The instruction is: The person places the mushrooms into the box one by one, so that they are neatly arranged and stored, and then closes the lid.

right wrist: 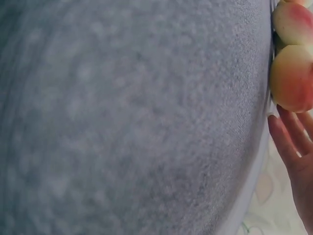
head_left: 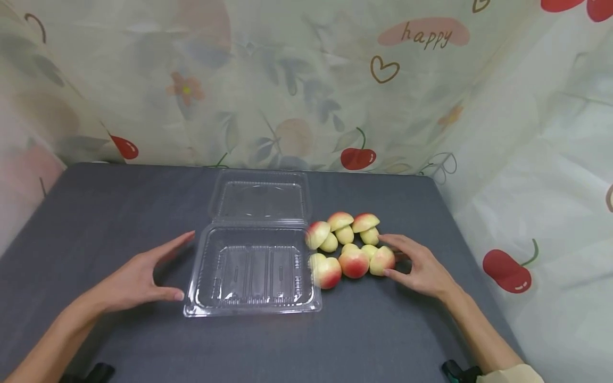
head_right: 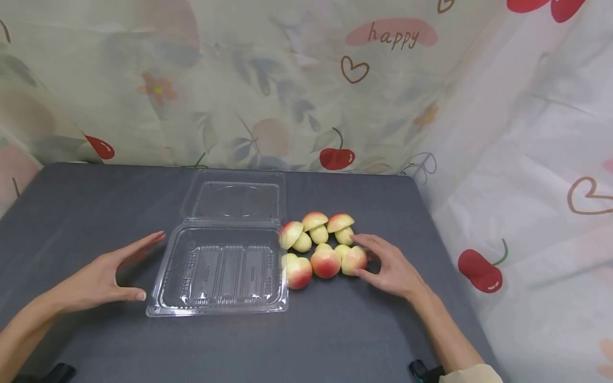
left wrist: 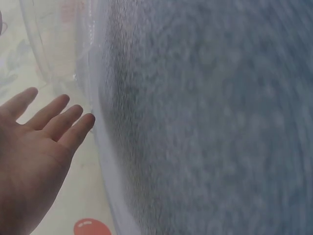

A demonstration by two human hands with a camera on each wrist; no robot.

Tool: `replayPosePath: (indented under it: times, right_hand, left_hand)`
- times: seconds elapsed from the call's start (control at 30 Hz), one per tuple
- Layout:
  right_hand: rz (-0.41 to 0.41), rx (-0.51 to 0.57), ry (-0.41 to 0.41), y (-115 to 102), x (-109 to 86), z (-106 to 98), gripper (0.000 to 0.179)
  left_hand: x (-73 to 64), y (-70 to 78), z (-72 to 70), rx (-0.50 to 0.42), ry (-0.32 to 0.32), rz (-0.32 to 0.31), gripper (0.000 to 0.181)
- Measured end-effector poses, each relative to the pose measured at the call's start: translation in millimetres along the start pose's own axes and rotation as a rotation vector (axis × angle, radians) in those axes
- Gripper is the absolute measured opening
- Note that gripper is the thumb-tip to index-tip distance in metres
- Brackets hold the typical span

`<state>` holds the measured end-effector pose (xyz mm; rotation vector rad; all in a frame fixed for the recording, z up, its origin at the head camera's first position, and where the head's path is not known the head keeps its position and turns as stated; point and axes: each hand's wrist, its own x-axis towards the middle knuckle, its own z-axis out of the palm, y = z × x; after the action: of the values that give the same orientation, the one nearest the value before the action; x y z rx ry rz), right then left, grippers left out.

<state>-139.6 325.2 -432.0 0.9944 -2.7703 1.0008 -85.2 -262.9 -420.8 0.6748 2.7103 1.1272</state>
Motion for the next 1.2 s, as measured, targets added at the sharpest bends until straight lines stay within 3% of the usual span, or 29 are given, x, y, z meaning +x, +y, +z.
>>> replayPosePath:
  times: [0.27,0.57,0.83,1.2]
  right_hand:
    - [-0.013,0.033,-0.022,1,2.6,2,0.059]
    - [0.074,0.146,-0.090,2,4.5,2,0.059]
    - [0.117,0.228,-0.082,3,2.9,0,0.059]
    - [0.139,0.248,-0.051,-38,12.2,-23,0.056]
  left_hand:
    - [8.1,2.0,8.1,-0.068,-0.038,0.007,0.111]
    - [13.6,7.0,14.5,-0.099,-0.063,0.054,0.111]
    - [14.3,9.2,17.6,-0.093,-0.095,0.001,0.115]
    - [15.0,11.1,19.4,-0.074,-0.096,-0.011,0.118]
